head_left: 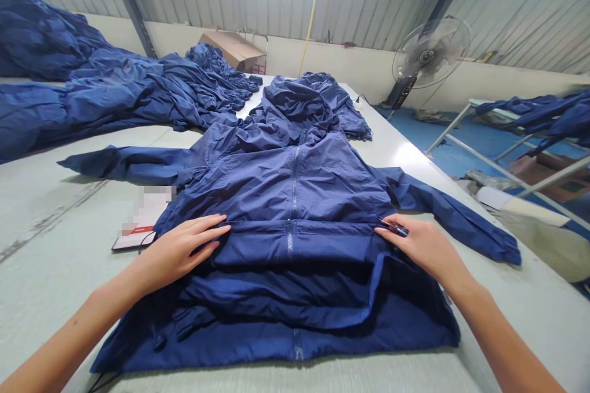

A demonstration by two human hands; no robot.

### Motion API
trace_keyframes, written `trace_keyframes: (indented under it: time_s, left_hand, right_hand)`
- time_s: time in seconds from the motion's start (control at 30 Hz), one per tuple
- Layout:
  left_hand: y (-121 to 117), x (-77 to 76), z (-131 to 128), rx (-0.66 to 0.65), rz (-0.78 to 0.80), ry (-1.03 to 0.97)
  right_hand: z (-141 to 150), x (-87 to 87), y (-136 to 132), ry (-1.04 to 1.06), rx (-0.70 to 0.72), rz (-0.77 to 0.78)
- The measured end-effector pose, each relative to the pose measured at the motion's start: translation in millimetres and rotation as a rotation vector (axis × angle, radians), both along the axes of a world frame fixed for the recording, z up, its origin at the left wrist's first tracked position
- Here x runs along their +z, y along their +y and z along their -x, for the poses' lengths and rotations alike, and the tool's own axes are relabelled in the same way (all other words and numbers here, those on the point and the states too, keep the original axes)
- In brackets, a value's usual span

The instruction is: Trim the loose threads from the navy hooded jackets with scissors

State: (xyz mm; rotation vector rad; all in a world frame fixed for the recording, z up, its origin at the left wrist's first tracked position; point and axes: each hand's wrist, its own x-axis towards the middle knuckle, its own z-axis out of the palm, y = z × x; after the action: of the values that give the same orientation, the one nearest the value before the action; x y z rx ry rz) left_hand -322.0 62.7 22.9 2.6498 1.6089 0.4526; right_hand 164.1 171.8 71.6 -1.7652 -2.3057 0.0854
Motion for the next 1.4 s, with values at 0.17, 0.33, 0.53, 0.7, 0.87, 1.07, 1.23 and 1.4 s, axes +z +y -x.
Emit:
trace_keyframes:
  time_s: [0.17, 0.33, 0.53, 0.7, 0.87, 1.07, 1.23, 1.4]
  left_hand:
    - [-7, 4.0, -13, 0.105, -0.040, -0.098]
    - [-7, 22.6, -48, 0.104, -0.055, -0.197]
    - [16, -0.1, -61, 0.064, 0.001, -0.210]
    - [26, -17.5, -54, 0.029, 0.008, -0.233]
    - [2, -2.3, -62, -0.024, -0.194, -0.215]
    - [-47, 5.8, -94, -0.289, -0.157, -0.176]
    - [-73, -4.2, -105, -0.373, -0.031, -0.171]
    - [-96, -14.3, -62, -0.202, -0.052, -0.162]
  right_hand:
    - [4, 1.0, 1, -0.016, 0.046, 0.025]
    - [5, -8.7, 4, 0.081, 0.052, 0.063]
    - [6, -27.4, 8, 0.143, 0.016, 0.093]
    - [8, -30.5, 6, 0.208, 0.012, 0.065]
    - [7, -28.4, 5, 0.159, 0.023, 0.070]
    - [13, -18.3, -4, -0.058, 0.023, -0.054]
    - [44, 6.8, -47, 0.160, 0.079, -0.324]
    - [77, 3.9, -93, 0.383, 0.375, 0.003]
